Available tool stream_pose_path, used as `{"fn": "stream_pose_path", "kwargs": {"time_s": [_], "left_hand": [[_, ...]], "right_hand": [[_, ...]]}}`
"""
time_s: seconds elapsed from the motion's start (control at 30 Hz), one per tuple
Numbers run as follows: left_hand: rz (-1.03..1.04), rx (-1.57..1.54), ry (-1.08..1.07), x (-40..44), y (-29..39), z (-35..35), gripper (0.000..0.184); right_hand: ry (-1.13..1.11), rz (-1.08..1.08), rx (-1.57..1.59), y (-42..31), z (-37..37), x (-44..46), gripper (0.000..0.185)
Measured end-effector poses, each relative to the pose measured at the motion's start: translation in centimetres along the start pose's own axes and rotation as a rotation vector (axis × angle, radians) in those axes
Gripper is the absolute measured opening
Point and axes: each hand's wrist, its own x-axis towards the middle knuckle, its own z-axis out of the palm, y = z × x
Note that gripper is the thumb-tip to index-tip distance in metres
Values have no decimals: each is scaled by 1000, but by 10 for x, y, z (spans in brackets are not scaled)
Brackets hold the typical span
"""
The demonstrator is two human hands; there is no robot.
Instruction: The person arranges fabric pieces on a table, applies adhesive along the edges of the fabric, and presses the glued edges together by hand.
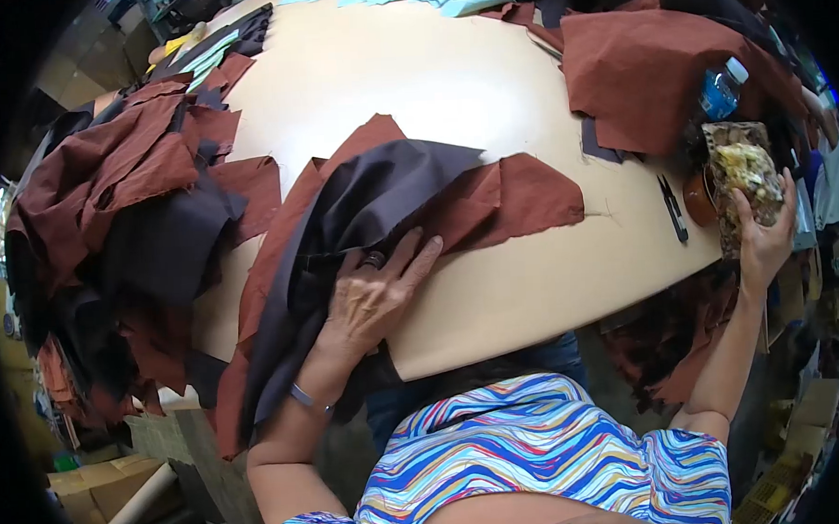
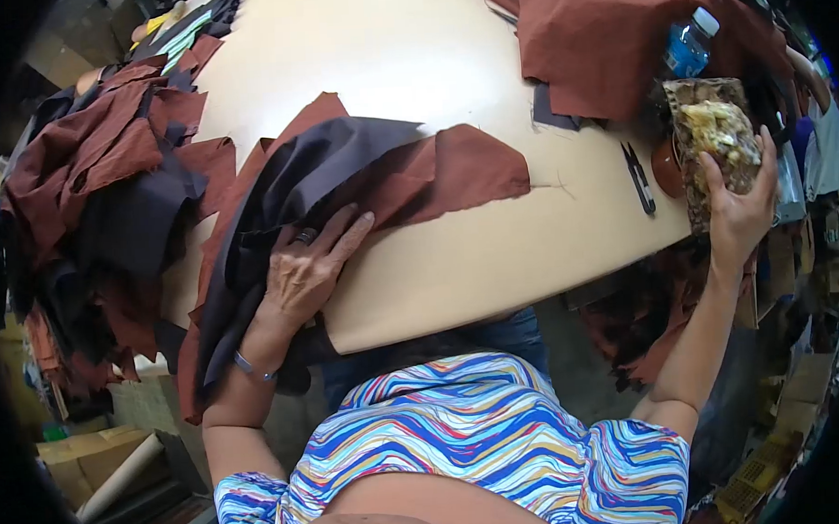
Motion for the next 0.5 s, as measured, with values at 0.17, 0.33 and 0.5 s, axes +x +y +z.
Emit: {"fn": "stream_pose_path", "kwargs": {"time_s": [0.17, 0.33, 0.5], "left_hand": [[-24, -22, 18, -1, 0, 1, 55], [-45, -39, 13, 1, 1, 1, 61], [-44, -37, 25, 3, 2, -1, 62]], "right_hand": [[77, -87, 209, -19, -11, 7, 59], [-208, -163, 508, -75, 10, 11, 61], [-279, -393, 477, -123, 100, 22, 64]]}}
